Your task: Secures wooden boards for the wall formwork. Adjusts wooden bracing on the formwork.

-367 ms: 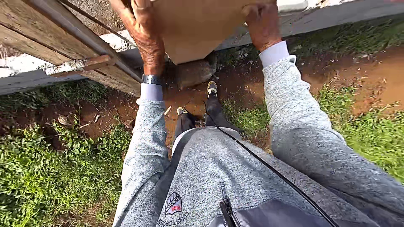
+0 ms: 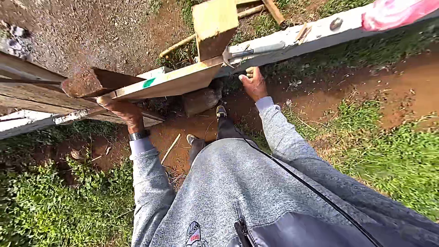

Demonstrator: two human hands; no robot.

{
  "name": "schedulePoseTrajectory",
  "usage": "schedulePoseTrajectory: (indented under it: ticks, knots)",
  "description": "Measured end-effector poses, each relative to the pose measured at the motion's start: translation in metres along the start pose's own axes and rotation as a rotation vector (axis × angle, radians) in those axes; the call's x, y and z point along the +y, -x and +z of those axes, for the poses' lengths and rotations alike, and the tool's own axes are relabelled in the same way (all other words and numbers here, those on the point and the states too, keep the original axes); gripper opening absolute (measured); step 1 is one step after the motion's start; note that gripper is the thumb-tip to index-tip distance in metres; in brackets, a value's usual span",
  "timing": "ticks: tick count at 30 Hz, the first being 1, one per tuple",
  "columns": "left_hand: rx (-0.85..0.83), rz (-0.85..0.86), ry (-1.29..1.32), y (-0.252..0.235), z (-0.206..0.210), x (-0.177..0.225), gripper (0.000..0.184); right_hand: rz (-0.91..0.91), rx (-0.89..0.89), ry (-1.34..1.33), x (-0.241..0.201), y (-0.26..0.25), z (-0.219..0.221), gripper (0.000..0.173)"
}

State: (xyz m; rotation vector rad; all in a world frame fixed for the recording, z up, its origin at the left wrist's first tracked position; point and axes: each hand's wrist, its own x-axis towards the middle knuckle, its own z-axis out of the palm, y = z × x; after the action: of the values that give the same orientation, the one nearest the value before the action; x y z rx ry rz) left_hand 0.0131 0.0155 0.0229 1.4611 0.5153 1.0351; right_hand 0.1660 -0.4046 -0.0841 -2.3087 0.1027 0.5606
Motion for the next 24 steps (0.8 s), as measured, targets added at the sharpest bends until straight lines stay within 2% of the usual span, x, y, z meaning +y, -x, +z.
schedulePoseTrajectory:
  ticks: [3,7,13,18,22,24]
  knots:
    - [-0.087,-0.074,-0.036,0.005,-0.024,-0.007,0.098,0.095,0.102,0.136,0.027,-0.03,-0.034,0.051]
    - [0.041,-0.059,-0.095,-0.003,-0.008,0.0,0.106,0.219,0.235,0.216,0.061,-0.078,-0.088,0.046]
    - [0.057,-0.074,-0.136,0.002,0.003,0.018,0.115,0.41,0.422,0.188,0.105,-0.146,-0.157,0.046]
    - [0.121,-0.151,-0.232,0.001,-0.008,0.02,0.099,0.409,0.548,0.253,0.148,-0.208,-0.212,0.064]
    - [0.134,-0.171,-0.334,0.009,-0.019,0.031,0.074,0.425,0.471,0.283,0.155,-0.247,-0.233,0.072]
    - [0.14,-0.199,-0.456,0.021,0.001,0.049,0.06,0.422,0.459,0.285,0.167,-0.259,-0.24,0.07]
